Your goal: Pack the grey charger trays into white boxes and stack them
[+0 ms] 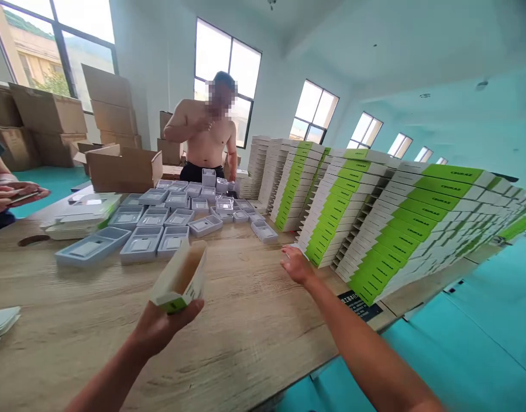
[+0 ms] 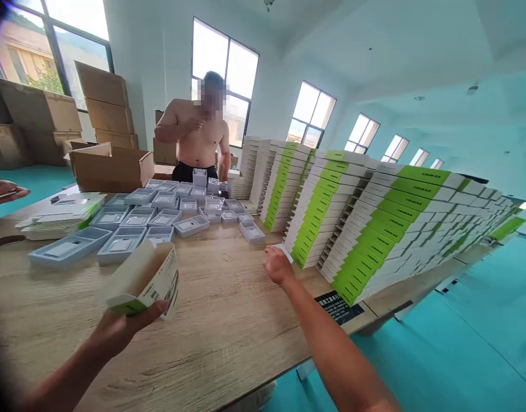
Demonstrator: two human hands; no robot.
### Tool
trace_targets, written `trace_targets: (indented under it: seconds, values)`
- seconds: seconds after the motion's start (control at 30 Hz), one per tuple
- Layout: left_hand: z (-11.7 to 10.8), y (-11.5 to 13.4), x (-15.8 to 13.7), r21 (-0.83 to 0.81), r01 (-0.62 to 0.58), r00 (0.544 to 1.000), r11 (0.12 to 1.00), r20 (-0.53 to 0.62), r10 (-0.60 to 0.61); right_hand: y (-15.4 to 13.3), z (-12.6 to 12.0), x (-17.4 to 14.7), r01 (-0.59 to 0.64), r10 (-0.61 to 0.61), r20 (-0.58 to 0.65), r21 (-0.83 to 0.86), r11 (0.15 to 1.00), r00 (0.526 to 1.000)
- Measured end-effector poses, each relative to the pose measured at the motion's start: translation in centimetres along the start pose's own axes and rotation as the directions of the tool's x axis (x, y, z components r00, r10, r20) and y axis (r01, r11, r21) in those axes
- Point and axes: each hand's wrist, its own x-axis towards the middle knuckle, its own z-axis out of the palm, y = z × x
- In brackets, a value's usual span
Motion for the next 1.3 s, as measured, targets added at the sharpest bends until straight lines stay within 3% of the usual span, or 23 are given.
trace_targets:
  seconds: [0.07, 0.13, 0.23, 0.33, 0.4, 0.5, 0.57, 0.67, 0.73, 0.8, 0.83, 0.9, 0.97, 1.07, 1.13, 1.17, 1.23, 1.3]
  values:
    - [0.2, 0.6, 0.4, -0.217, 0.218, 0.975, 0.952, 0.013, -0.220, 3.2, -2.6, 0.8, -0.024, 0.028, 0.102, -0.035, 0.999, 0.994]
    - [0.5, 1.5, 0.7, -0.397, 0.329, 0.938, 0.857, 0.036, -0.344, 5.4, -4.3, 1.2, -0.031, 0.040, 0.202, -0.049, 0.998, 0.978]
    - [0.9, 2.7, 1.0, -0.537, 0.379, 0.910, 0.754, 0.069, -0.409, 7.0, -5.1, 1.2, -0.067, 0.076, 0.297, -0.040, 0.997, 0.952]
    - [1.0, 3.0, 1.0, -0.580, 0.357, 0.921, 0.732, 0.090, -0.378, 7.3, -5.1, 0.8, -0.127, 0.117, 0.305, 0.014, 0.992, 0.945]
    - [1.0, 2.6, 0.9, -0.567, 0.333, 0.927, 0.753, 0.052, -0.371, 7.0, -5.3, 0.5, -0.160, 0.135, 0.252, 0.081, 0.984, 0.958]
    - [0.9, 1.8, 1.0, -0.505, 0.339, 0.925, 0.794, 0.022, -0.381, 5.2, -5.7, 0.0, -0.171, 0.158, 0.075, 0.222, 0.960, 0.985]
    - [1.0, 1.2, 1.1, -0.417, 0.332, 0.938, 0.846, 0.053, -0.342, 2.8, -6.0, -0.4, -0.138, 0.168, -0.062, 0.332, 0.933, 0.984]
    - [1.2, 0.4, 1.2, -0.130, 0.189, 0.982, 0.973, 0.020, -0.188, -2.4, -6.5, -1.9, -0.043, 0.143, -0.177, 0.476, 0.879, 0.974]
    - [1.2, 0.0, 1.2, 0.122, 0.040, 0.999, 0.992, -0.003, -0.039, -6.5, -7.2, -3.6, 0.051, 0.081, -0.222, 0.532, 0.845, 0.972]
    - [1.1, -0.2, 1.1, 0.298, -0.138, 0.990, 0.945, 0.049, 0.129, -10.3, -8.2, -5.5, 0.245, -0.092, -0.318, 0.483, 0.841, 0.944]
    - [1.0, -0.3, 1.0, 0.344, -0.220, 0.975, 0.913, 0.089, 0.202, -12.0, -8.8, -6.3, 0.381, -0.245, -0.358, 0.382, 0.842, 0.901]
    - [0.8, -0.5, 0.9, 0.387, -0.332, 0.943, 0.861, 0.158, 0.293, -14.7, -9.5, -7.3, 0.606, -0.535, -0.353, 0.129, 0.785, 0.768]
    - [0.7, -0.5, 0.9, 0.399, -0.372, 0.928, 0.838, 0.199, 0.316, -16.7, -9.5, -7.5, 0.701, -0.684, -0.275, -0.048, 0.711, 0.675]
    - [0.6, -0.4, 0.9, 0.370, -0.401, 0.910, 0.838, 0.270, 0.316, -17.9, -8.2, -7.1, 0.719, -0.733, -0.188, -0.148, 0.679, 0.654]
    - [0.6, -0.2, 0.8, 0.344, -0.402, 0.904, 0.849, 0.298, 0.308, -17.4, -6.8, -6.9, 0.713, -0.724, -0.204, -0.136, 0.687, 0.659]
    - [0.6, -0.2, 0.8, 0.332, -0.404, 0.903, 0.853, 0.294, 0.313, -16.8, -6.1, -6.7, 0.693, -0.688, -0.272, -0.094, 0.715, 0.673]
    - [0.6, -0.1, 0.6, 0.303, -0.426, 0.898, 0.852, 0.251, 0.360, -15.0, -4.2, -6.0, 0.569, -0.478, -0.470, 0.065, 0.820, 0.743]
    - [0.5, -0.1, 0.3, 0.262, -0.476, 0.878, 0.839, 0.185, 0.441, -13.4, -1.7, -4.2, 0.388, -0.210, -0.542, 0.237, 0.891, 0.814]
